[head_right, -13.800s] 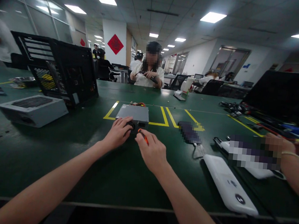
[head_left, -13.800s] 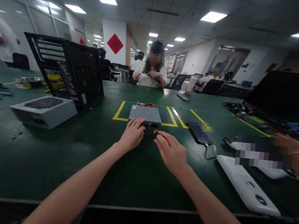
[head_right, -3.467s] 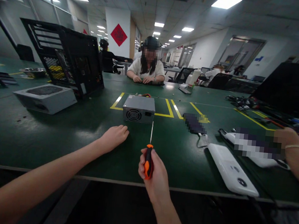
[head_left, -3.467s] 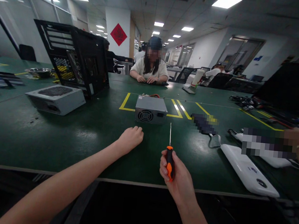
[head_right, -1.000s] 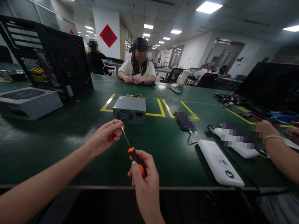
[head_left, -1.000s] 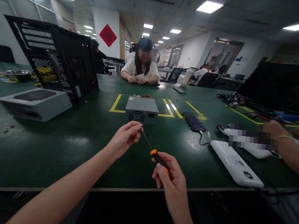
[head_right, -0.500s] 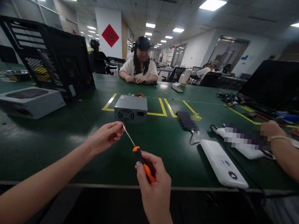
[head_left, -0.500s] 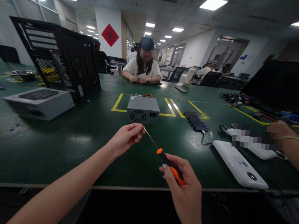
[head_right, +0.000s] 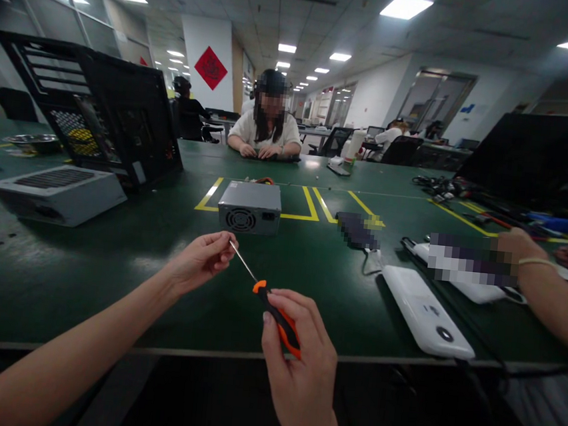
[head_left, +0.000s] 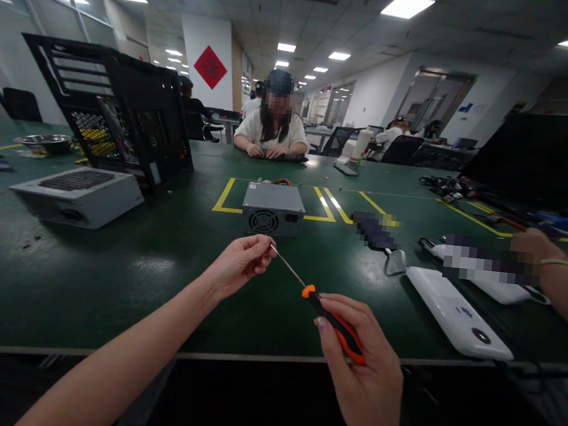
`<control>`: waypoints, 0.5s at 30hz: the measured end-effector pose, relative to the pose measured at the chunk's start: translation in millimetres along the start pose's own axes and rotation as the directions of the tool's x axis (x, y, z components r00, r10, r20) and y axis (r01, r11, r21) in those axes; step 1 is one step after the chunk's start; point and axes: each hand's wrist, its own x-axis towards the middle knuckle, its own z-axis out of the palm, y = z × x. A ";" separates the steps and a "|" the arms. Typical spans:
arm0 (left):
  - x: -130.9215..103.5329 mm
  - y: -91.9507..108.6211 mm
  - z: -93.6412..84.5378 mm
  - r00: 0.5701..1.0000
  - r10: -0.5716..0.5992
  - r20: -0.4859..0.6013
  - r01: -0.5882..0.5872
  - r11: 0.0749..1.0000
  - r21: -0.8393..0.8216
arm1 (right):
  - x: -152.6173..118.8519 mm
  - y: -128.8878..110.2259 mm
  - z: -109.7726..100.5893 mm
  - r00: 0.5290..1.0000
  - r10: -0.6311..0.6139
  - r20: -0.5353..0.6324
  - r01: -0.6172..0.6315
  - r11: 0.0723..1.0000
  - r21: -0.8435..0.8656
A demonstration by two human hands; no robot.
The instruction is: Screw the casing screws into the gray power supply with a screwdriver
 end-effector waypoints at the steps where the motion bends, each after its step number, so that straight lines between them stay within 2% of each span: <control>1: 0.0 -0.2 -0.1 1.000 0.006 0.000 -0.006 1.000 0.018 | 0.7 -0.4 -0.3 1.000 -0.016 0.002 0.016 1.000 -0.015; 6: -0.5 0.8 -1.9 0.999 0.029 0.014 -0.031 0.992 0.124 | 3.3 -0.9 -3.0 0.989 -0.146 0.027 0.148 0.982 -0.115; 10: -2.9 5.1 -1.6 0.998 0.029 0.053 -0.040 0.978 0.203 | 1.1 -1.1 -4.0 0.951 -0.300 0.073 0.309 0.933 -0.184; 12: -3.8 6.4 -0.6 0.998 0.041 0.052 -0.051 0.974 0.219 | -1.2 -0.3 -2.5 0.949 -0.304 0.088 0.315 0.933 -0.172; 15: -3.6 5.4 1.0 0.998 0.061 0.026 -0.065 0.979 0.193 | -4.0 2.4 2.5 0.977 -0.193 0.089 0.202 0.974 -0.104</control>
